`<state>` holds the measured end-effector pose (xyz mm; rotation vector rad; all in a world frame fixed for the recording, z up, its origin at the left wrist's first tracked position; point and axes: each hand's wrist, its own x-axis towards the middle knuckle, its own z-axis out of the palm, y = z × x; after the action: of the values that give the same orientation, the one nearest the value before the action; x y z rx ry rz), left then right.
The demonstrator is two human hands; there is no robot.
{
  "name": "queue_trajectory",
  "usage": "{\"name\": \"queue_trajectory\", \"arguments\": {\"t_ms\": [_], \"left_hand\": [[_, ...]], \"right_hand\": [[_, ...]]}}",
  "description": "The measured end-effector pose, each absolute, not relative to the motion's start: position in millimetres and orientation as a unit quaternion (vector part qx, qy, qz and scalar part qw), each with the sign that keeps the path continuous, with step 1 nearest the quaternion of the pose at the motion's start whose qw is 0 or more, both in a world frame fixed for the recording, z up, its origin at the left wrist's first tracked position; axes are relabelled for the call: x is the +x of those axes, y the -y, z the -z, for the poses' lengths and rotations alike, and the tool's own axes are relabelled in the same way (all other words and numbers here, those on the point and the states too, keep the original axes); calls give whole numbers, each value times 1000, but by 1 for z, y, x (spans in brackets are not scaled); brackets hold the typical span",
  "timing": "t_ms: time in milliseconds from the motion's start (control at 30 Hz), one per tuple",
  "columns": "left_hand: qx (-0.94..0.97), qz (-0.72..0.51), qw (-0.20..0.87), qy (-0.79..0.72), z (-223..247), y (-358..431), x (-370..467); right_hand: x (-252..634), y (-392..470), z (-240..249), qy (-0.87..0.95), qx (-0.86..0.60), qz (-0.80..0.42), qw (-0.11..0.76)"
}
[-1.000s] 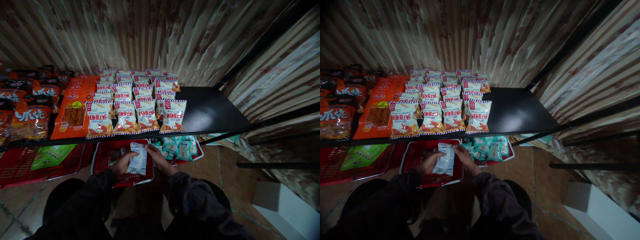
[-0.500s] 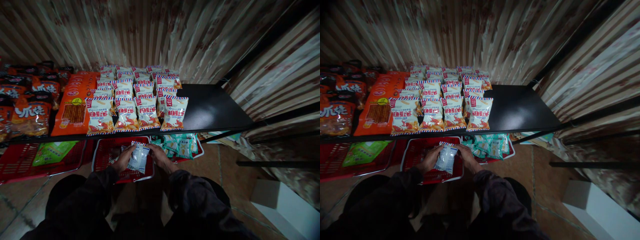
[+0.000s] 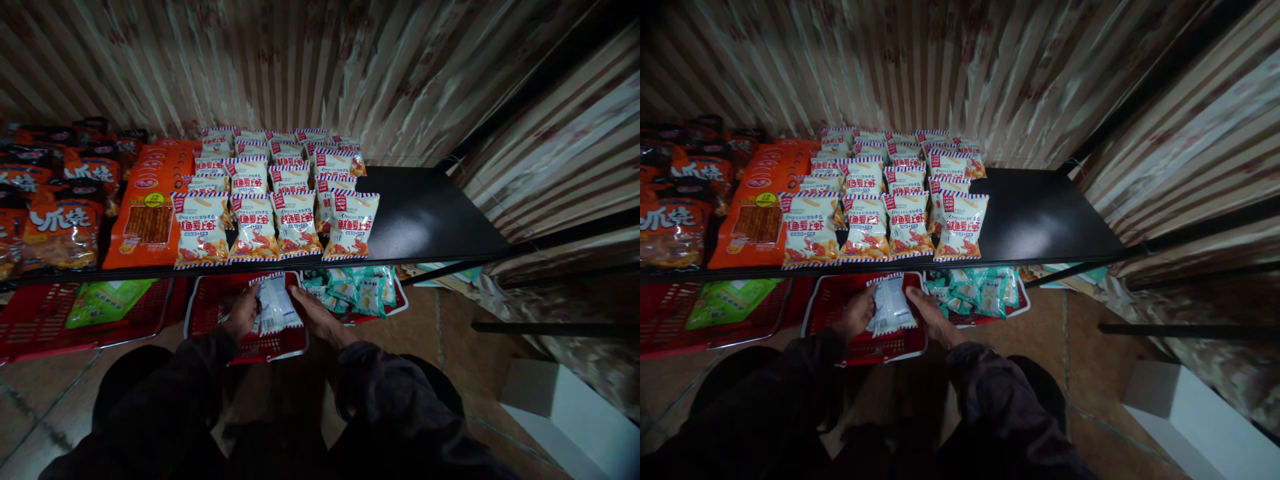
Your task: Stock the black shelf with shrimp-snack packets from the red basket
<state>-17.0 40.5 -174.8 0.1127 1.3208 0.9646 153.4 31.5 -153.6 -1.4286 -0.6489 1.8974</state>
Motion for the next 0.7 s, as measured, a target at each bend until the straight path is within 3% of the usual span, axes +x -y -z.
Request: {"name": "queue_trajectory", "arguments": {"t_ms": [167,500,700], "left_hand": [[17,-464,657,-593,188,-44,-23],[-2,-494,646,-582,176,-44,-20],[-35,-504,634,-586,172,-48,-19]], "right_hand": [[153,-7,161,181,-509,-795,276],[150,-6,172,133,-535,-744,378],[153,-7,168,163,-566,-715,377]]}}
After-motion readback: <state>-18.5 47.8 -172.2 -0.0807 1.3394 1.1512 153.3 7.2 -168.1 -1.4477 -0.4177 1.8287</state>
